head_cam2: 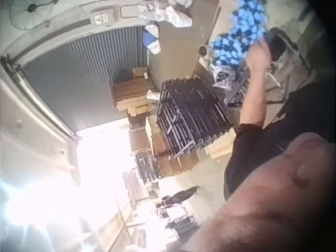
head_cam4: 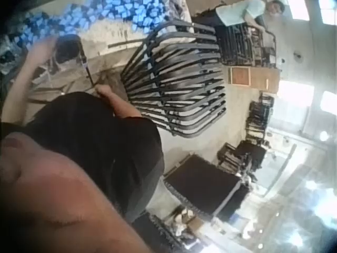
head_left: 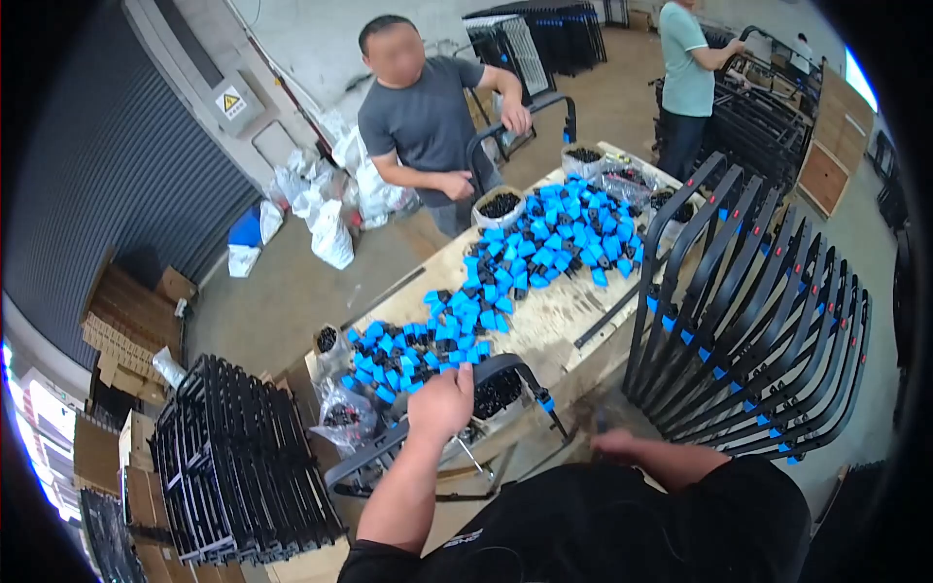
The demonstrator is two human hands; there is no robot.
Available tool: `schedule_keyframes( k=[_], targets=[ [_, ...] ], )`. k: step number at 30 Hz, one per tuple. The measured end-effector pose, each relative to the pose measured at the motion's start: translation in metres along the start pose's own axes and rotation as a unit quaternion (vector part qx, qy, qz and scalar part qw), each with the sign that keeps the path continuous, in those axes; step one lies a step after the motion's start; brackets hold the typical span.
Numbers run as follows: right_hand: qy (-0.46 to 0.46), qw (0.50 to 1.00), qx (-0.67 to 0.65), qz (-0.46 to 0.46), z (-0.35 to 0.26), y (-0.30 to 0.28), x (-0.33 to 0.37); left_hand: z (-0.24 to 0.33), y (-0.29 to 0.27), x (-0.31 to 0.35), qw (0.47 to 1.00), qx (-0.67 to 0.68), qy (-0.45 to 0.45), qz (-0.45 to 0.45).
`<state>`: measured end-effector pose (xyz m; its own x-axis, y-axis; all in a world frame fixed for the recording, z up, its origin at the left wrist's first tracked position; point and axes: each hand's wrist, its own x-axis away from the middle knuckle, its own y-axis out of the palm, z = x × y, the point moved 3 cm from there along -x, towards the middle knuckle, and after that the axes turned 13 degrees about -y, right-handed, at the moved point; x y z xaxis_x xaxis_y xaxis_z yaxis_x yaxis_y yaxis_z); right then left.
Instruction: Assembling metal furniture frames by attaching plastic caps and tightening components with hand tools.
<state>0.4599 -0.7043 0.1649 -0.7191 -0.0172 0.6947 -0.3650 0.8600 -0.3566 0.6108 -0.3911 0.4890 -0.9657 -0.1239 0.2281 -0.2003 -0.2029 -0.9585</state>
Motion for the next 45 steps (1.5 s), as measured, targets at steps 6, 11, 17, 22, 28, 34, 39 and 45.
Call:
schedule_keyframes(
  k=[6,11,17,22,28,34,39,45],
  targets=[
    [-0.141,0.977,0.154,-0.055,-0.051,0.018,0.027,-0.002,-0.001,0.008,0.997,0.017,0.044,0.058],
    [-0.044,0.994,-0.1,0.02,-0.066,-0.009,0.046,-0.008,-0.005,0.013,0.995,0.025,0.056,0.08],
    [-0.06,0.984,-0.144,0.087,-0.071,-0.018,0.045,-0.009,-0.003,0.008,0.992,0.039,0.059,0.102],
    [-0.155,0.975,-0.148,0.063,-0.084,-0.035,0.02,0.0,-0.005,0.013,0.988,0.026,0.066,0.141],
    [-0.279,0.952,-0.011,0.127,-0.158,-0.091,0.004,0.002,0.008,0.009,0.991,0.019,0.029,0.126],
    [-0.361,0.875,0.23,0.225,-0.214,-0.113,-0.026,0.006,0.012,0.004,0.977,0.032,0.024,0.208],
    [-0.288,0.892,0.327,0.122,-0.187,-0.097,-0.107,0.019,0.01,-0.009,0.983,0.045,0.007,0.177],
    [-0.265,0.91,0.305,0.093,-0.173,-0.086,-0.122,0.017,0.01,-0.008,0.988,0.054,-0.017,0.146]
  ],
)
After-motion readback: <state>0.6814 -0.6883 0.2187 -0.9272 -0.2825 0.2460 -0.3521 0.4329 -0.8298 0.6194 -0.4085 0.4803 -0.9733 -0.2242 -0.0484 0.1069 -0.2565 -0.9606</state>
